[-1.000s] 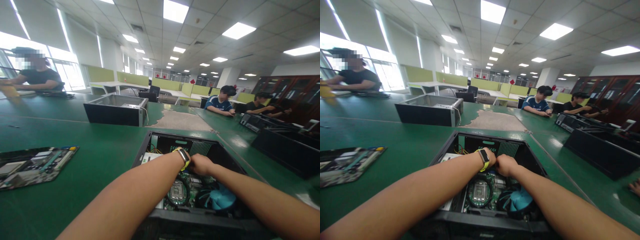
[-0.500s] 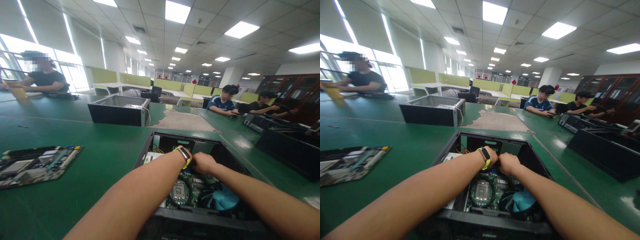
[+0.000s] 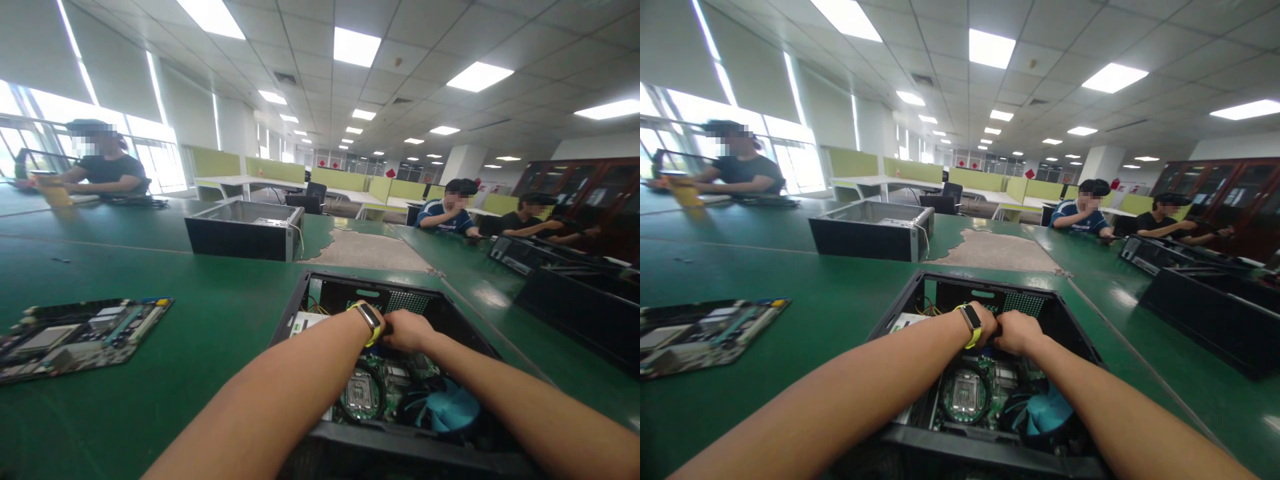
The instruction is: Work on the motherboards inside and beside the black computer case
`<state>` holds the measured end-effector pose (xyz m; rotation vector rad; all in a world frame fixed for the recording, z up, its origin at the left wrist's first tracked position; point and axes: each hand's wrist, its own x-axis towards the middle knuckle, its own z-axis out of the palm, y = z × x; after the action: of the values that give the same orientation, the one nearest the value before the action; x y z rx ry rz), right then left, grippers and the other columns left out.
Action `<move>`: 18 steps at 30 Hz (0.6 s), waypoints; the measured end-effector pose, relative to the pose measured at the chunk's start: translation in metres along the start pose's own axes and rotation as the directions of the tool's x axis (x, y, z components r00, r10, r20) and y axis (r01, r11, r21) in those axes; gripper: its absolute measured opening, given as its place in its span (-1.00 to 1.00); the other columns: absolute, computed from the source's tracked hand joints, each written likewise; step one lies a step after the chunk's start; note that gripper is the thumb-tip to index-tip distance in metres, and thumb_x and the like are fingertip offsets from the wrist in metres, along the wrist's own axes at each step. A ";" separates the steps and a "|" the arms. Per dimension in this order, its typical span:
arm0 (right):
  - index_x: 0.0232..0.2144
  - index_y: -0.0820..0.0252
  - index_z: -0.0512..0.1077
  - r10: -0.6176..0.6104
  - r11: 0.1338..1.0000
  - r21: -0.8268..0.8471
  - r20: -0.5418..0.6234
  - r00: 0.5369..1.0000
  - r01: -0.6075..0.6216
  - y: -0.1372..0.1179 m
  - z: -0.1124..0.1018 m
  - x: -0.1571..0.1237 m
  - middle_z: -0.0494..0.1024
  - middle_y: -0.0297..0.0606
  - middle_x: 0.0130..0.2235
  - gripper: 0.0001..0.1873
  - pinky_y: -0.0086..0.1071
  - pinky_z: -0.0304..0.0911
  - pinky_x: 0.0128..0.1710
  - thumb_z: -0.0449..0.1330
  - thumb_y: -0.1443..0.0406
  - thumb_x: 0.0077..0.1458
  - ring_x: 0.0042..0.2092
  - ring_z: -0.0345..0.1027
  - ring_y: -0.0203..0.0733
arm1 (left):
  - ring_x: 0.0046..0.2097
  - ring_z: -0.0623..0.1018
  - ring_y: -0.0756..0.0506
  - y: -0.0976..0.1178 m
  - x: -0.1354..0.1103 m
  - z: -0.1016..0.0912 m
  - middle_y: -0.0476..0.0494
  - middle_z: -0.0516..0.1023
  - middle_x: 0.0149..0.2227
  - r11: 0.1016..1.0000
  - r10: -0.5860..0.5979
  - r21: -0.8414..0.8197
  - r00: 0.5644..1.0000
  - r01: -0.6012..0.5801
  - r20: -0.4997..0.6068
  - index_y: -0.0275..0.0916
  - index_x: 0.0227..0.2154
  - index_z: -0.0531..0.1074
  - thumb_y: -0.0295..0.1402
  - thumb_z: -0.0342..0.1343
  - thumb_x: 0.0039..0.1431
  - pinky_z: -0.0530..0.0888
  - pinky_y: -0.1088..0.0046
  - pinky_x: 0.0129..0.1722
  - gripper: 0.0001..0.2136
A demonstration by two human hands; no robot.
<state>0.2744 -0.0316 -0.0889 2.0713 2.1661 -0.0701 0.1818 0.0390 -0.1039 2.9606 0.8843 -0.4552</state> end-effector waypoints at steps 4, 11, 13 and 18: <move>-0.25 0.07 0.51 0.004 1.000 0.028 -0.002 1.000 -0.004 0.001 0.002 0.001 0.56 -0.18 -0.20 -0.63 -0.35 0.25 -0.34 0.19 0.07 -0.11 -0.16 0.45 -0.02 | -0.17 0.54 -0.31 0.000 -0.001 -0.011 -0.28 0.57 -0.13 1.000 -0.001 0.028 0.990 -0.003 0.143 -0.26 -0.24 0.57 -0.33 0.43 -0.48 0.52 0.21 -0.20 -0.45; -0.27 0.13 0.52 0.026 0.997 0.074 -0.005 1.000 -0.026 0.003 0.006 0.003 0.57 -0.13 -0.21 -0.58 -0.35 0.24 -0.39 0.20 0.01 -0.13 -0.19 0.46 0.01 | -0.14 0.54 -0.25 -0.001 -0.007 -0.017 -0.22 0.57 -0.12 0.997 0.078 0.010 0.984 -0.081 0.160 -0.26 -0.16 0.54 -0.21 0.38 -0.31 0.51 0.28 -0.17 -0.47; -0.28 0.14 0.53 0.029 0.996 0.088 0.004 1.000 -0.029 0.004 0.005 0.003 0.57 -0.13 -0.22 -0.56 -0.37 0.24 -0.39 0.23 0.00 -0.17 -0.20 0.46 0.00 | -0.16 0.55 -0.25 0.000 -0.010 -0.019 -0.22 0.58 -0.14 0.996 0.088 0.006 0.987 -0.090 0.136 -0.27 -0.19 0.55 -0.21 0.37 -0.29 0.51 0.28 -0.17 -0.50; -0.28 0.14 0.54 0.019 0.994 0.111 0.021 1.000 -0.021 0.004 -0.008 0.002 0.59 -0.20 -0.26 -0.64 -0.43 0.25 -0.36 0.27 0.11 -0.17 -0.23 0.46 -0.08 | -0.19 0.56 -0.26 0.008 -0.022 -0.035 -0.24 0.60 -0.19 0.997 0.068 -0.022 0.998 -0.068 0.011 -0.25 -0.30 0.58 -0.20 0.38 -0.33 0.52 0.28 -0.21 -0.58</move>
<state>0.2779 -0.0288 -0.0813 2.1408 2.1761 -0.2128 0.1776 0.0239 -0.0647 2.9545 0.7799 -0.4575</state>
